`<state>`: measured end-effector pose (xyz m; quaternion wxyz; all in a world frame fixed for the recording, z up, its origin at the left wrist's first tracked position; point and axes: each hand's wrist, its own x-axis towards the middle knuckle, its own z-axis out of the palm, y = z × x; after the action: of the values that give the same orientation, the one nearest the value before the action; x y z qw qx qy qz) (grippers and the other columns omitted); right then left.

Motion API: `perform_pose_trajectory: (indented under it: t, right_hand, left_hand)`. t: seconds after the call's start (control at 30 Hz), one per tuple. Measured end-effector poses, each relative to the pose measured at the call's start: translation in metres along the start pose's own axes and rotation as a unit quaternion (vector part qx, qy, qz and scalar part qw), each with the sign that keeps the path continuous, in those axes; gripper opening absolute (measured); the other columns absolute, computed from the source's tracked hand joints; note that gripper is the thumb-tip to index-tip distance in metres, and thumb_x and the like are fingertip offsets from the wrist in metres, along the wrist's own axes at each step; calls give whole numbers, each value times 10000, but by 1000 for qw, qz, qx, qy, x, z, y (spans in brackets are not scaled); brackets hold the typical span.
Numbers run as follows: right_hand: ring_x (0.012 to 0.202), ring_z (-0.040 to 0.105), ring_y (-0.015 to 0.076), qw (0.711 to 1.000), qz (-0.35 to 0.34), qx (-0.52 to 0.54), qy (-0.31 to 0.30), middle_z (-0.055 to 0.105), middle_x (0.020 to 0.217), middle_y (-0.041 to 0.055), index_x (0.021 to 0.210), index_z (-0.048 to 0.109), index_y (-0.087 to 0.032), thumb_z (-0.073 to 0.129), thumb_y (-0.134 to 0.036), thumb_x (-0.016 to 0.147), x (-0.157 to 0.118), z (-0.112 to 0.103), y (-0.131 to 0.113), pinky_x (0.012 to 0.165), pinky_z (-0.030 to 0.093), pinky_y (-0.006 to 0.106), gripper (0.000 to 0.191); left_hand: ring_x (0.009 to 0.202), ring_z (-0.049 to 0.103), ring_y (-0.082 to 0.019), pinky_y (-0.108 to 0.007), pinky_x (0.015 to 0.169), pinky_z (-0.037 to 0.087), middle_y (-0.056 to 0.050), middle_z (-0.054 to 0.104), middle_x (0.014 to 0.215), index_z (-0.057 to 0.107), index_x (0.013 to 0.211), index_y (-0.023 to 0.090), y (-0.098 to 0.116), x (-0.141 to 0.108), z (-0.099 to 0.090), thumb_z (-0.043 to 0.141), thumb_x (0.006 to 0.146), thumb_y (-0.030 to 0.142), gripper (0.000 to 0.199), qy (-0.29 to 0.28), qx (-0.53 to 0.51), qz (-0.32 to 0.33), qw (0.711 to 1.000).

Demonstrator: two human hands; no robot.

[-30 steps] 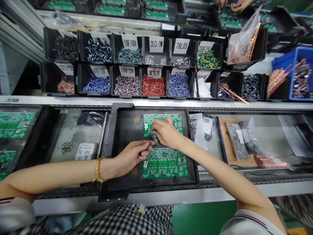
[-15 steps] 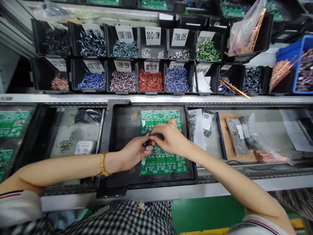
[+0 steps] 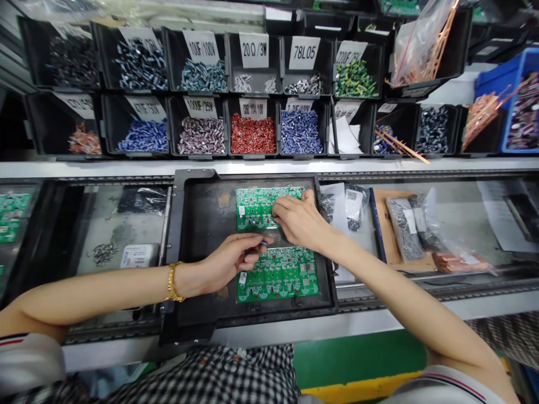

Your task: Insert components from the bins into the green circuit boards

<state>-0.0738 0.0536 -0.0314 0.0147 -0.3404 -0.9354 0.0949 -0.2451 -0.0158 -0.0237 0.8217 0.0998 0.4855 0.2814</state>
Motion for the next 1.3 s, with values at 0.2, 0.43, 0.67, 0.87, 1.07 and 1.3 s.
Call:
perform_pose_trajectory:
  t: [0.2, 0.43, 0.67, 0.87, 1.07, 1.3]
  right_hand:
    - [815, 542, 194, 997, -14, -80, 11, 630, 880, 48, 849, 556, -159, 341, -132, 896, -2, 4, -4, 710, 186, 350, 222]
    - [799, 526, 197, 992, -26, -119, 9, 627, 933, 67, 870, 577, -157, 359, -100, 884, -7, 9, -8, 709, 204, 361, 226]
    - [921, 523, 213, 994, -49, -97, 13, 627, 1036, 51, 930, 562, -192, 317, -86, 890, -6, 13, 4, 779, 236, 401, 270]
    - [876, 552, 208, 997, -55, -58, -19, 641, 959, 60, 884, 586, -176, 355, -158, 911, -1, 6, 4, 798, 249, 404, 233]
    - [774, 592, 151, 981, 70, 183, 19, 677, 827, 7, 831, 607, -196, 482, -283, 871, -14, -20, -21, 733, 286, 323, 157]
    - [749, 566, 163, 992, 99, 68, 43, 661, 849, 27, 810, 581, -180, 420, -194, 849, -27, -13, 3, 668, 204, 333, 167]
  left_hand:
    - [421, 310, -1, -166, 393, 137, -29, 515, 671, 611, 808, 32, -1, 2, 0, 469, 876, 119, 180, 8, -12, -6, 1000]
    - [405, 301, 0, -153, 374, 133, -16, 494, 619, 592, 759, 44, -2, 3, 1, 468, 903, 202, 247, 16, -29, -12, 999]
    - [394, 301, -10, -145, 366, 156, 12, 430, 549, 551, 681, 71, -3, 3, 9, 464, 910, 293, 331, 31, -44, -33, 998]
    - [383, 298, -16, -160, 373, 158, 21, 419, 528, 521, 648, 92, -5, 4, 11, 539, 860, 392, 367, 42, -18, -12, 999]
    - [396, 320, -21, -164, 386, 180, 15, 432, 537, 500, 627, 100, -5, 6, 16, 484, 886, 404, 399, 21, 4, 49, 999]
    - [588, 543, -63, -199, 602, 456, -79, 602, 793, 591, 864, 53, 1, -4, 20, 409, 867, 3, 188, -23, -36, -30, 999]
